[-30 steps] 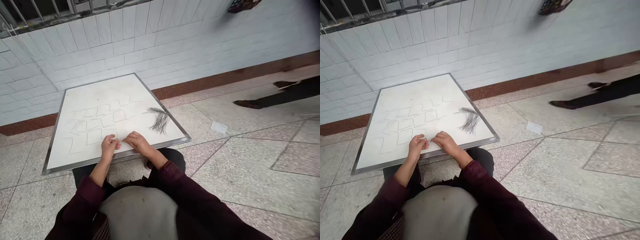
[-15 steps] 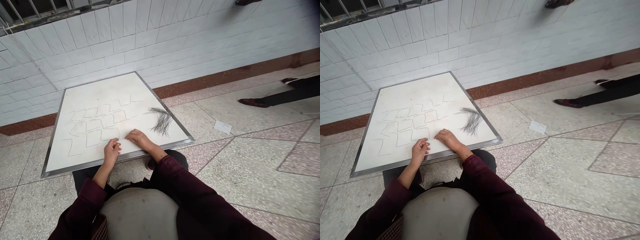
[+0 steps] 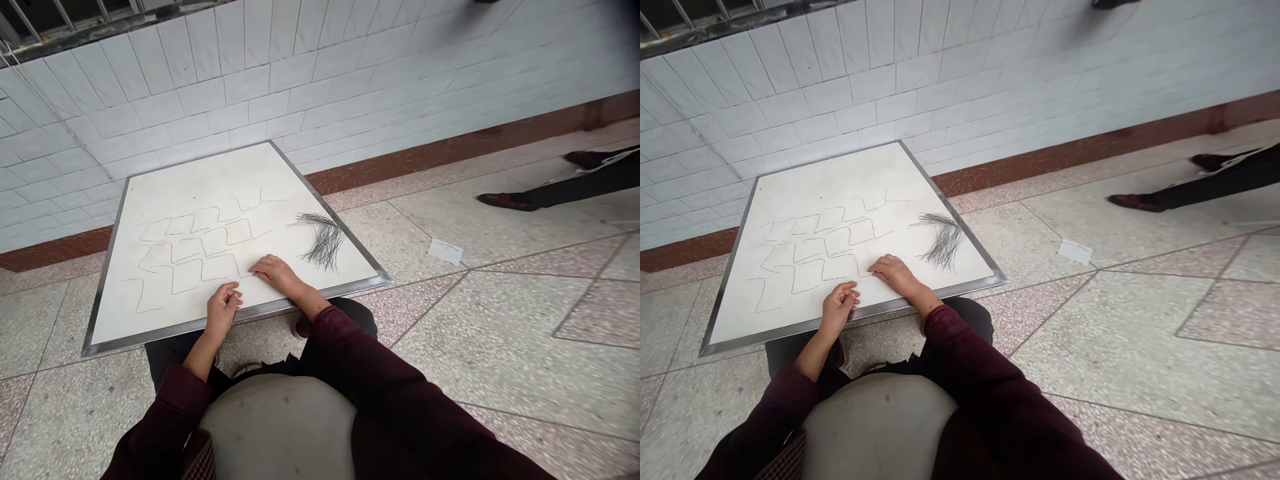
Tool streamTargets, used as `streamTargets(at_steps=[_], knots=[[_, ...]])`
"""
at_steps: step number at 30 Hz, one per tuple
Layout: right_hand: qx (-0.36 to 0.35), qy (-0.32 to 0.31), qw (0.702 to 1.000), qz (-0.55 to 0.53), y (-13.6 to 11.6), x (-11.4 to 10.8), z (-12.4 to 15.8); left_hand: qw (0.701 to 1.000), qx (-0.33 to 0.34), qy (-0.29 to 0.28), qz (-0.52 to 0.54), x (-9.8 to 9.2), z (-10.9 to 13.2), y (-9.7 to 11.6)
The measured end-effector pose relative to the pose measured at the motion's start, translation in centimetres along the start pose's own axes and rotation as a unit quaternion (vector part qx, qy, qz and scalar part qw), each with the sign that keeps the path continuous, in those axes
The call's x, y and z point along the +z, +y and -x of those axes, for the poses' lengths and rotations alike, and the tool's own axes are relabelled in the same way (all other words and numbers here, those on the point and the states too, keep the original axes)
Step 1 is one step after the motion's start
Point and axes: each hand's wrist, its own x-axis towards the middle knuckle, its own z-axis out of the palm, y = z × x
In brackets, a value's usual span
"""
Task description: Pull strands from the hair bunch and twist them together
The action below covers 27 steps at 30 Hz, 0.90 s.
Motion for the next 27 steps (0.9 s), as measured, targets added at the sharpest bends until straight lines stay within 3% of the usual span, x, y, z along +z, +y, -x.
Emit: streamTargets(at_steps=[4, 7, 9, 11, 15, 27], knots=[[0.03, 0.081, 0.996, -0.036, -1.0, -0.8, 0.3, 1.0, 0.013, -0.018, 0.004, -0.5, 0.4, 0.2], [0.108, 0.178, 0.976, -0.057, -2.1, -1.6, 1.8, 0.998, 0.034, -0.053, 0.001, -1.1, 1.0, 0.1], [0.162, 0.206, 0.963, -0.067, -2.8, -1.8, 3.3, 0.996, 0.045, -0.075, -0.005, -1.5, 1.2, 0.0], [0.186, 0.192, 0.961, -0.068, -3.4, -1.7, 4.8, 0.995, 0.049, -0.084, -0.009, -1.8, 1.4, -0.3], [0.165, 0.129, 0.976, -0.053, -4.6, -1.1, 6.6, 0.995, 0.057, -0.083, -0.012, -2.0, 1.5, -0.6], [0.134, 0.106, 0.984, -0.051, -5.3, -1.1, 6.8, 0.997, 0.044, -0.049, -0.037, -1.8, 1.7, -0.6]])
